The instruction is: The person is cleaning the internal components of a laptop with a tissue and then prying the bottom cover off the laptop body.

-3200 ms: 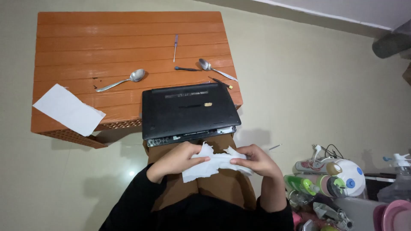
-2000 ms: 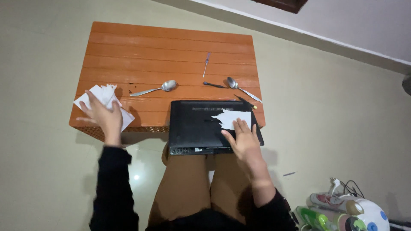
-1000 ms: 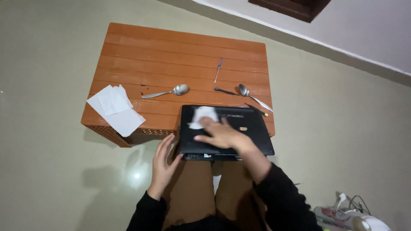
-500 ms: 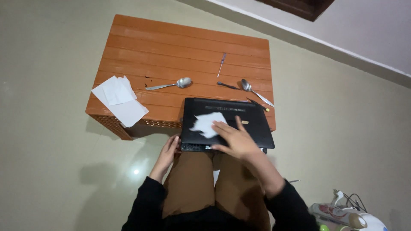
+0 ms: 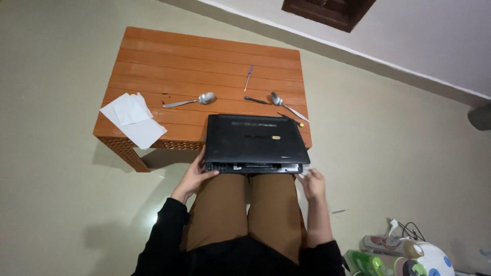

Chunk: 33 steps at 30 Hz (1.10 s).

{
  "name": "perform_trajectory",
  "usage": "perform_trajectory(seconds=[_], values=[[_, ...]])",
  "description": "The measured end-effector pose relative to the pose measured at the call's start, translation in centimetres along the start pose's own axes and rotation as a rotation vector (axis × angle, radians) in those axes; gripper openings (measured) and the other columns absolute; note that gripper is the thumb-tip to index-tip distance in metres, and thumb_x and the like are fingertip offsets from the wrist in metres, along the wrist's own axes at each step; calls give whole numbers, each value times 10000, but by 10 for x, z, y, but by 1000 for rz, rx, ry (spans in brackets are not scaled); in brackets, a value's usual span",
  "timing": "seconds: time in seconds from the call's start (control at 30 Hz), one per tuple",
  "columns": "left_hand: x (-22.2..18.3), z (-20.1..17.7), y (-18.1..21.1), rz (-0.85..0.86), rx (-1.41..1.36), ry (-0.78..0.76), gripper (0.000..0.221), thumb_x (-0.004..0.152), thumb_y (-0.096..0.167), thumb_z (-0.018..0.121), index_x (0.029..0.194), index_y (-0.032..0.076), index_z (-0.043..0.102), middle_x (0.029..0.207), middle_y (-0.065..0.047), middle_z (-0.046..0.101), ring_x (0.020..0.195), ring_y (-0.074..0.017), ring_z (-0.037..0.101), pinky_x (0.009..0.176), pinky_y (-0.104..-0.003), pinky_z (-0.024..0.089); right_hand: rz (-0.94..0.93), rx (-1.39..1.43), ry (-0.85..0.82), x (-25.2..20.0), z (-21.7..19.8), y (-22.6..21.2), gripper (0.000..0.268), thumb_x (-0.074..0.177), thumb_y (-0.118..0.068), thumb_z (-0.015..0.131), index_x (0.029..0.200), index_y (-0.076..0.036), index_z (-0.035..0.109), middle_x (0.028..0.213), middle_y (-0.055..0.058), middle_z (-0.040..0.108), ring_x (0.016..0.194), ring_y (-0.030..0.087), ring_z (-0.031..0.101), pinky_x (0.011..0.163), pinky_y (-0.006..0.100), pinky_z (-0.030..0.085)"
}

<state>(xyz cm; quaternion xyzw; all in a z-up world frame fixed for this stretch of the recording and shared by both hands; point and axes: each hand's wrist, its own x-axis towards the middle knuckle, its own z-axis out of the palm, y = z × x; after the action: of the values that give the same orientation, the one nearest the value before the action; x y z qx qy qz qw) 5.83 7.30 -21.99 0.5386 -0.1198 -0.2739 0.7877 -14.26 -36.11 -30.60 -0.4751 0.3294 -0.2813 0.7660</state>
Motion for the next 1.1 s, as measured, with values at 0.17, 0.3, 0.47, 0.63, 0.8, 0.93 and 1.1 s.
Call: perform_trajectory(seconds=[0.17,0.3,0.47,0.63,0.8,0.93,1.1], values=[[-16,6,-12,27,-40,53,1149,683,-155,847,1619,171,267,1618,-109,365,1337,-292,509,938,-391,592,50,-22,-26,-72,76,-85,427,892,166,370,1253,122,594,954,137,558,821,210,580,1043,655,490],[-42,18,-12,42,-77,85,1141,664,-170,841,1609,136,281,1566,-133,452,1264,-281,580,871,-390,636,10,-106,-29,-90,71,-99,385,898,143,419,1232,137,611,880,91,513,766,165,526,994,634,519],[-79,34,7,-37,-97,106,1113,686,-183,816,1603,161,287,1527,-161,488,1167,-294,648,807,-419,662,-68,-230,9,-119,68,-112,442,889,184,448,1275,47,614,1035,198,630,906,250,648,881,576,598],[-116,57,56,-94,-41,134,1089,690,-117,843,1598,79,275,1518,-258,481,1253,-391,601,857,-504,638,-118,-121,100,-131,42,-95,325,941,132,458,1196,22,627,1090,184,604,949,266,593,875,565,594],[-153,73,96,-190,108,60,895,799,-28,744,1571,-25,291,1223,-222,691,839,-238,695,701,-320,589,-113,-142,-107,-181,37,-127,236,945,72,484,1073,-17,660,1071,136,641,968,233,631,952,455,584],[-189,95,141,-237,117,77,739,814,-32,735,1494,-31,447,1199,-177,711,876,-222,687,694,-307,595,-84,-227,-60,-219,48,-173,219,985,71,428,1036,27,636,1058,146,598,920,225,644,857,352,609],[-220,112,181,-206,413,79,846,805,59,755,1553,19,362,1265,-140,751,1023,-190,764,849,-270,587,-215,-319,-163,-234,31,-187,123,1021,-16,581,1116,37,639,950,139,664,781,213,673,770,315,622]])
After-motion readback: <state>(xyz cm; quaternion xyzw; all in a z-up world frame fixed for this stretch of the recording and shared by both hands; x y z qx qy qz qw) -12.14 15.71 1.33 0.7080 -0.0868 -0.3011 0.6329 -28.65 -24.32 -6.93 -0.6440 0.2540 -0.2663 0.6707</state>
